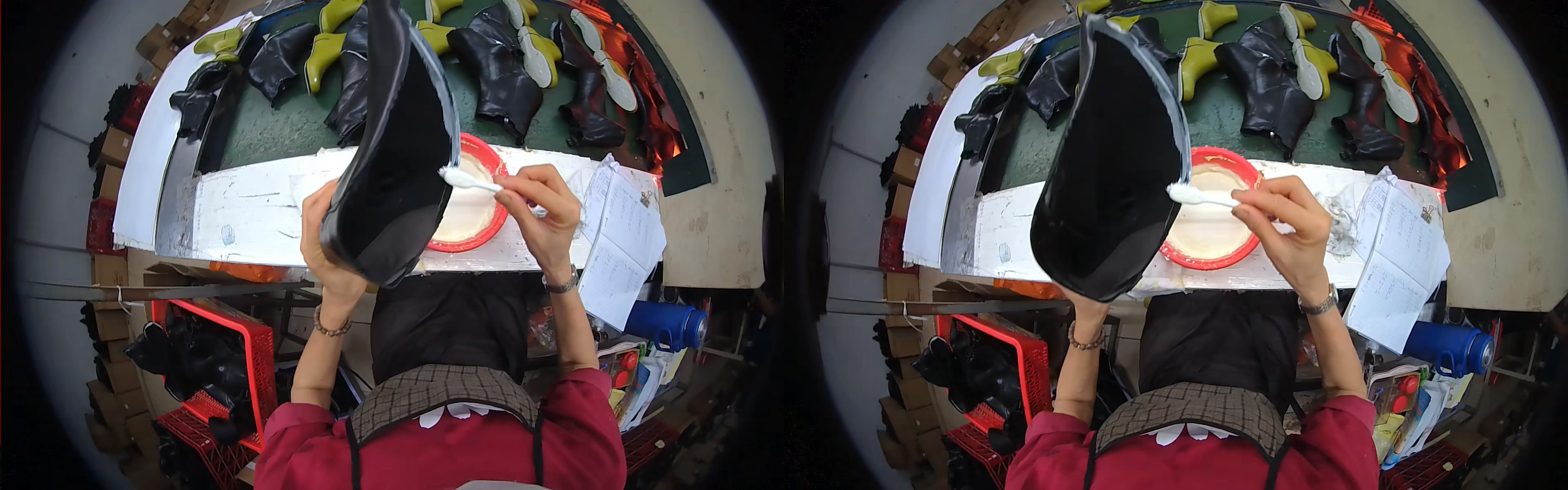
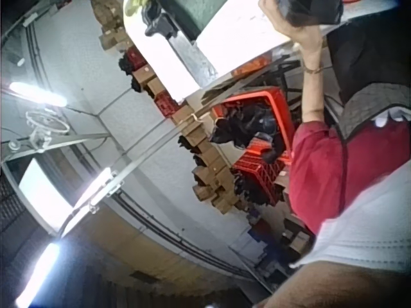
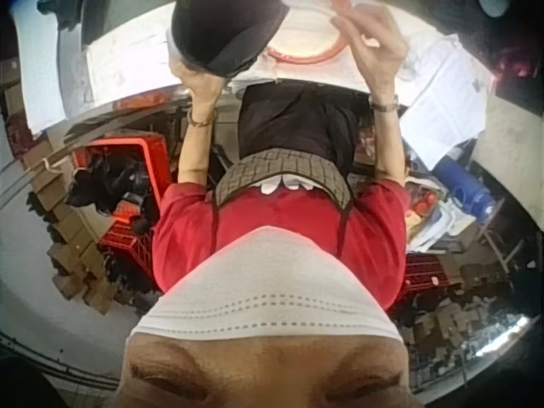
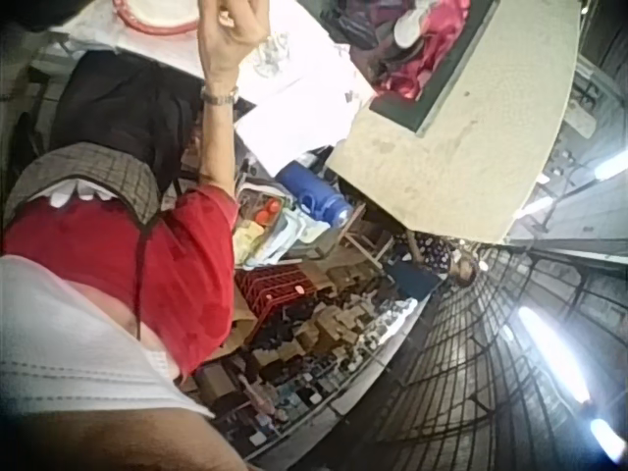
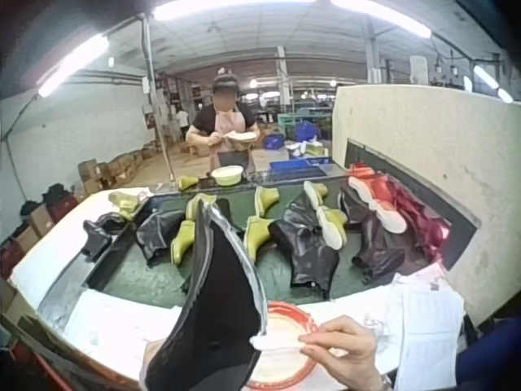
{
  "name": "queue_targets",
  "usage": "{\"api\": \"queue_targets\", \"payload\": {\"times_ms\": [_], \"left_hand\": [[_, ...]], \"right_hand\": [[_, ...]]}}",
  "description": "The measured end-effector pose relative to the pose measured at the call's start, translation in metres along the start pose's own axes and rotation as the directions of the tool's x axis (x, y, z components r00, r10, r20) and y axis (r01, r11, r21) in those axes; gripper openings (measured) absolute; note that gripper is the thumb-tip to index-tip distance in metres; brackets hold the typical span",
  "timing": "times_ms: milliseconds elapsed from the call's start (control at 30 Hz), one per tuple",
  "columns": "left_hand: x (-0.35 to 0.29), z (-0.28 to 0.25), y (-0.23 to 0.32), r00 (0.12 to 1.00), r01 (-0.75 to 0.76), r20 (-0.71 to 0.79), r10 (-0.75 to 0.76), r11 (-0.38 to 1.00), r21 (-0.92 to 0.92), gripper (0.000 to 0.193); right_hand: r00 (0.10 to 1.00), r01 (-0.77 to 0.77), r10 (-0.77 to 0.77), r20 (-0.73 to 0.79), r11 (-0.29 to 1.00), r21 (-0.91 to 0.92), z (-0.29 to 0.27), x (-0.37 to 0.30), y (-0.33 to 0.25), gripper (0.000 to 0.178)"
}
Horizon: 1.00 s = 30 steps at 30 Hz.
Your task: Applying white adhesive to the soles and edges of black shoe uppers using a small brush at a manufacturing station.
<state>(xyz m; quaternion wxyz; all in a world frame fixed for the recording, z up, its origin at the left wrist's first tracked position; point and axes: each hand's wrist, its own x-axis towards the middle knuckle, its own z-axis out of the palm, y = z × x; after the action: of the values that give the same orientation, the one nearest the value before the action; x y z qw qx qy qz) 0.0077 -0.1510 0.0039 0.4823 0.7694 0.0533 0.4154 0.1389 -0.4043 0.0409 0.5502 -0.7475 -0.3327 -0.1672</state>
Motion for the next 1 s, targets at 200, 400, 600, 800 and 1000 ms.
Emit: {"api": "queue_targets", "payload": {"times_ms": [200, 400, 600, 800, 1000], "left_hand": [[0.042, 0.019, 0.006, 0.961, -0.269, -0.049, 0.271, 0.962, 0.04, 0.052], [0.053, 0.023, 0.001, 0.923, -0.37, -0.046, 0.382, 0.914, 0.165, 0.06], [0.056, 0.025, -0.012, 0.879, -0.44, -0.111, 0.464, 0.878, 0.187, 0.049], [0.052, -0.024, -0.028, 0.987, -0.117, -0.093, 0.132, 0.981, 0.157, 0.038], [0.053, -0.109, -0.023, 0.756, 0.654, 0.188, -0.627, 0.723, -0.22, 0.046]], "right_hand": [[0.997, -0.011, 0.01, 0.072, 1.0, 0.014, 0.001, -0.017, -0.026, 0.023], [0.993, -0.029, 0.024, 0.117, 0.999, 0.046, 0.003, -0.024, -0.043, 0.022], [0.975, -0.155, 0.127, 0.184, 0.977, 0.148, 0.01, -0.026, -0.059, 0.017], [0.968, -0.202, 0.216, 0.125, 0.973, -0.111, 0.009, -0.007, -0.021, 0.011], [0.896, 0.255, 0.106, 0.432, 0.673, -0.694, 0.012, -0.003, 0.047, 0.007]]}}
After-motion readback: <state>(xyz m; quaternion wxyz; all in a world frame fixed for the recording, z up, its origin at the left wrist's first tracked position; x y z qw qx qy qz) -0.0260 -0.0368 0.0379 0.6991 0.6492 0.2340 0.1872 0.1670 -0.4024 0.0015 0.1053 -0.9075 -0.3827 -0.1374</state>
